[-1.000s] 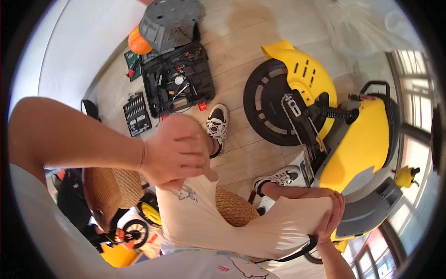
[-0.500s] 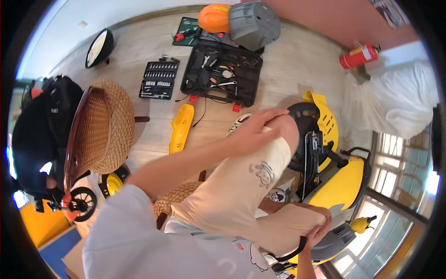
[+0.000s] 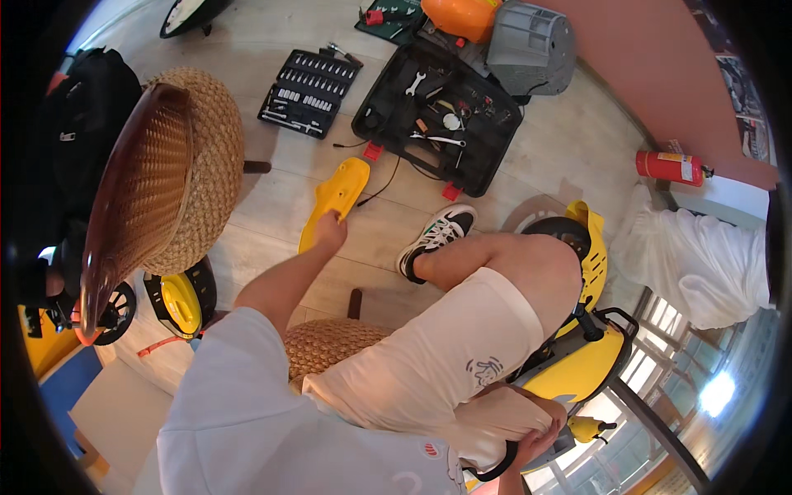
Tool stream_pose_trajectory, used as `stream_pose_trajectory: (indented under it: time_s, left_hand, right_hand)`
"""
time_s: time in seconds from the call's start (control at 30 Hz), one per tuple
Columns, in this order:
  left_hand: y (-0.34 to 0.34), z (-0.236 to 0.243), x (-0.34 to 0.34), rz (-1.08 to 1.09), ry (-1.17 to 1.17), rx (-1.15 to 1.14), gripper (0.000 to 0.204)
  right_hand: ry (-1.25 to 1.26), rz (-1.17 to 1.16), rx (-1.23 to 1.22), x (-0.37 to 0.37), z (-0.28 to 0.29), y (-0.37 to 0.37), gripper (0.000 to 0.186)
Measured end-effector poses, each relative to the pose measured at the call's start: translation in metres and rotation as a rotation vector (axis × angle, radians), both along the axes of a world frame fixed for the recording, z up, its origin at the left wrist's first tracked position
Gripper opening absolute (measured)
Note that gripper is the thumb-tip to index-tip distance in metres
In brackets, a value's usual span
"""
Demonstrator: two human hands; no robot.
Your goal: Use a power drill to install a protective cover on an electric scooter.
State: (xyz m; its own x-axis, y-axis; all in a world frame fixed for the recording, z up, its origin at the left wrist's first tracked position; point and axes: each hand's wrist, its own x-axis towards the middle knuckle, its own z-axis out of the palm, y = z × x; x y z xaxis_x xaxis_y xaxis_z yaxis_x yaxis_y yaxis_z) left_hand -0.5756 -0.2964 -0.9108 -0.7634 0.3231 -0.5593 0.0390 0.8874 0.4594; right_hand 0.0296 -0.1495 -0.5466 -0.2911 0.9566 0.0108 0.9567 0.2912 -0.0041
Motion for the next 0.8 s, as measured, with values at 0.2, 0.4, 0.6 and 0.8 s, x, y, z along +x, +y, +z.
stream_pose_trajectory:
  time_s: [0.2,0.4,0.6,0.8]
  left_hand:
    - [0.030,0.014,-0.040,0.015,-0.006,-0.101,0.081]
    - [0.013,-0.033,-0.025,-0.190,-0.075,-0.554,0.120]
    - [-0.020,-0.053,-0.019,-0.183,-0.048,-0.528,0.121]
    - [-0.055,-0.076,-0.015,-0.018,-0.004,-0.459,0.120]
  right_hand:
    - [-0.043,-0.024,-0.028,-0.008,0.003,0.010,0.056]
    - [0.147,-0.168,-0.137,-0.050,0.005,0.013,0.056]
    - [-0.004,-0.208,-0.035,-0.075,0.016,0.012,0.052]
    - [0.018,-0.265,-0.019,-0.074,0.017,0.008,0.053]
